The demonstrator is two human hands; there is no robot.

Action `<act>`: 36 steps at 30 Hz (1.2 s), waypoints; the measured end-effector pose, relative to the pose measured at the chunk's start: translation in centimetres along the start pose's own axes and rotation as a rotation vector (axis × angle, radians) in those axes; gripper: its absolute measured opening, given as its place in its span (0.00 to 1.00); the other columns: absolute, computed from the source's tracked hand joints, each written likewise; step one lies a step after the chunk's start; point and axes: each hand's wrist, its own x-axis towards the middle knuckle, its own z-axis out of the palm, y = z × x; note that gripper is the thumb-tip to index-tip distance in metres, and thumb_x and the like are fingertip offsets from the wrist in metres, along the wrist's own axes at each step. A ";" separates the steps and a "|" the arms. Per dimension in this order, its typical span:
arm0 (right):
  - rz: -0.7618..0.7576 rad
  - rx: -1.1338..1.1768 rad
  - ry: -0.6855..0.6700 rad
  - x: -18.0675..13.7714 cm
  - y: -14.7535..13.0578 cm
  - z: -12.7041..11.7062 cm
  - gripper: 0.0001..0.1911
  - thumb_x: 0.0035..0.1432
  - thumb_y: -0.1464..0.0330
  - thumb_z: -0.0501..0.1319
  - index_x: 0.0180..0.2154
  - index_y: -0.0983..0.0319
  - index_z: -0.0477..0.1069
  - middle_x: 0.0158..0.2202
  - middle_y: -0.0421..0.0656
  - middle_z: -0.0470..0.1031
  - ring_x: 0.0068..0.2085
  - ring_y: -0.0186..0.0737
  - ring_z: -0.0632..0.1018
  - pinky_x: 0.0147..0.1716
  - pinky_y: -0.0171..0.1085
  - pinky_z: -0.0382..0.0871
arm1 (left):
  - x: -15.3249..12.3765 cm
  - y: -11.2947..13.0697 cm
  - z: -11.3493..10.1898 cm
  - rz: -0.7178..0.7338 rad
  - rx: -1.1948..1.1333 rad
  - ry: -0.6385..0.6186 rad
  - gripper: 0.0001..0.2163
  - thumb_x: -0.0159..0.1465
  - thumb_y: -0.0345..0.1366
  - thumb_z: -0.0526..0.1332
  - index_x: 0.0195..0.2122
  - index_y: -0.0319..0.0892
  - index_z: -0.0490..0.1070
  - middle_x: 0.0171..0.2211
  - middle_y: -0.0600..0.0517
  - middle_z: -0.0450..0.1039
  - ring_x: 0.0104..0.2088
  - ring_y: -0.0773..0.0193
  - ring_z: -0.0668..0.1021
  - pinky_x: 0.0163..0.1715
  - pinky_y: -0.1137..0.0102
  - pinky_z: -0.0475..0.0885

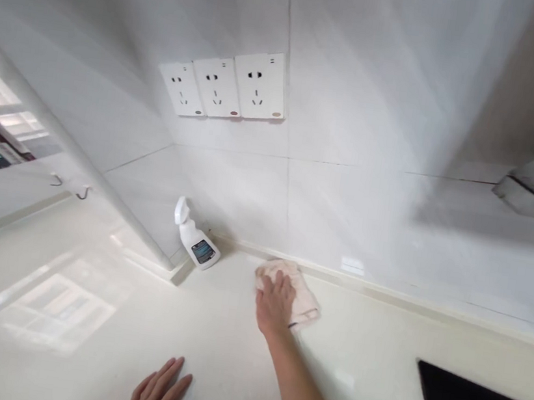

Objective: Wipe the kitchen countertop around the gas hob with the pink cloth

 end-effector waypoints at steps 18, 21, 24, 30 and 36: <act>-0.316 0.041 -0.178 -11.4 2.0 -0.7 0.27 0.71 0.53 0.54 0.69 0.42 0.64 0.77 0.33 0.53 0.77 0.45 0.51 0.74 0.50 0.44 | -0.5 -0.1 0.7 -0.069 -0.024 -0.030 0.24 0.71 0.46 0.59 0.68 0.56 0.69 0.70 0.50 0.67 0.68 0.53 0.70 0.64 0.60 0.64; -0.008 -0.072 -0.098 -10.3 10.9 -3.6 0.29 0.72 0.57 0.49 0.71 0.52 0.63 0.78 0.47 0.48 0.77 0.59 0.48 0.72 0.64 0.40 | -0.3 -0.2 0.8 -0.085 -0.059 -0.043 0.22 0.72 0.45 0.59 0.67 0.56 0.70 0.70 0.50 0.68 0.68 0.54 0.70 0.64 0.60 0.64; 0.247 -0.162 -0.033 -10.5 18.3 -6.7 0.33 0.73 0.56 0.45 0.73 0.59 0.59 0.78 0.56 0.45 0.76 0.68 0.47 0.69 0.71 0.41 | 0.1 -0.2 0.8 -0.121 -0.123 -0.068 0.22 0.72 0.45 0.58 0.66 0.55 0.72 0.69 0.49 0.69 0.68 0.53 0.70 0.64 0.59 0.64; 0.341 -0.239 0.022 -15.1 19.0 -7.2 0.32 0.73 0.58 0.46 0.73 0.59 0.60 0.78 0.52 0.49 0.77 0.62 0.48 0.72 0.62 0.40 | 0.6 -0.4 1.0 -0.147 -0.133 -0.123 0.22 0.73 0.46 0.55 0.65 0.52 0.73 0.69 0.46 0.69 0.68 0.51 0.70 0.63 0.55 0.65; 0.170 -0.193 0.089 -27.4 13.4 -2.2 0.30 0.72 0.54 0.48 0.70 0.48 0.64 0.77 0.44 0.51 0.76 0.63 0.51 0.71 0.66 0.45 | 1.0 -0.7 0.9 -0.192 -0.170 -0.200 0.23 0.73 0.47 0.52 0.65 0.51 0.74 0.69 0.47 0.68 0.69 0.52 0.68 0.64 0.54 0.64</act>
